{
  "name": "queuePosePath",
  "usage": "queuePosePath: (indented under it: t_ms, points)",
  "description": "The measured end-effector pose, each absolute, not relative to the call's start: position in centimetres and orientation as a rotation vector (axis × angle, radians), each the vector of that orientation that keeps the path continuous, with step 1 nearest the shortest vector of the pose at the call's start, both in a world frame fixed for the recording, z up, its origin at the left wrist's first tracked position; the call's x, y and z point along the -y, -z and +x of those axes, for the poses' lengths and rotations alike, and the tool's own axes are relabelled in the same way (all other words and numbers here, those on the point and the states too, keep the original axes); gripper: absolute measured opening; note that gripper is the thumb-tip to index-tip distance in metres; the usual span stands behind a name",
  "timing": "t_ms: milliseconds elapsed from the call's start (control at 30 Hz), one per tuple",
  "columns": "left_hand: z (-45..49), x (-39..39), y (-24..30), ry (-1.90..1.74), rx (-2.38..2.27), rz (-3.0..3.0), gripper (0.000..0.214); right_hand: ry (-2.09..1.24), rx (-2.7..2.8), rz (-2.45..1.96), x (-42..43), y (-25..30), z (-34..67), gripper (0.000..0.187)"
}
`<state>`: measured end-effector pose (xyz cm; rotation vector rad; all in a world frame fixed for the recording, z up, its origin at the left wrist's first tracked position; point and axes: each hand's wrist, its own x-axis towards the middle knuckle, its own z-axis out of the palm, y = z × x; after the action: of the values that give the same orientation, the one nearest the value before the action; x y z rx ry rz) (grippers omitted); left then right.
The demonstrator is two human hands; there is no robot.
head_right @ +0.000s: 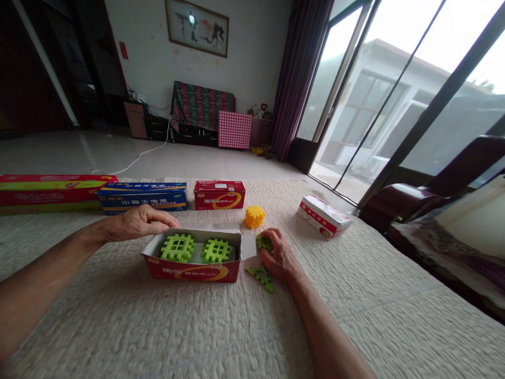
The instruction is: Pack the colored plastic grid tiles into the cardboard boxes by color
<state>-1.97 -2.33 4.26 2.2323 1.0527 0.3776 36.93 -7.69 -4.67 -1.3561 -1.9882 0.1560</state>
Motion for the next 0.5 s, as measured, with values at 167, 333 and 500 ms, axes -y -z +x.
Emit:
queuePosePath:
  t_ms: [167, 333, 500]
  points:
    - [-1.9, 2.6, -4.6, -0.368, -1.042, 2.187, 0.028, -0.299, 1.686, -1.349, 7.7, 4.1, 37.4, 0.028]
    - [-1.8, 2.7, -4.5, -0.393, -1.047, 2.183, 0.03, -0.406, 1.697, -1.135, 9.4, -1.0, 34.4, 0.031]
    - [-1.8, 2.6, -4.5, -0.407, -1.056, 2.186, 0.031, -0.284, 2.16, -0.915, 11.1, -5.3, 28.9, 0.04]
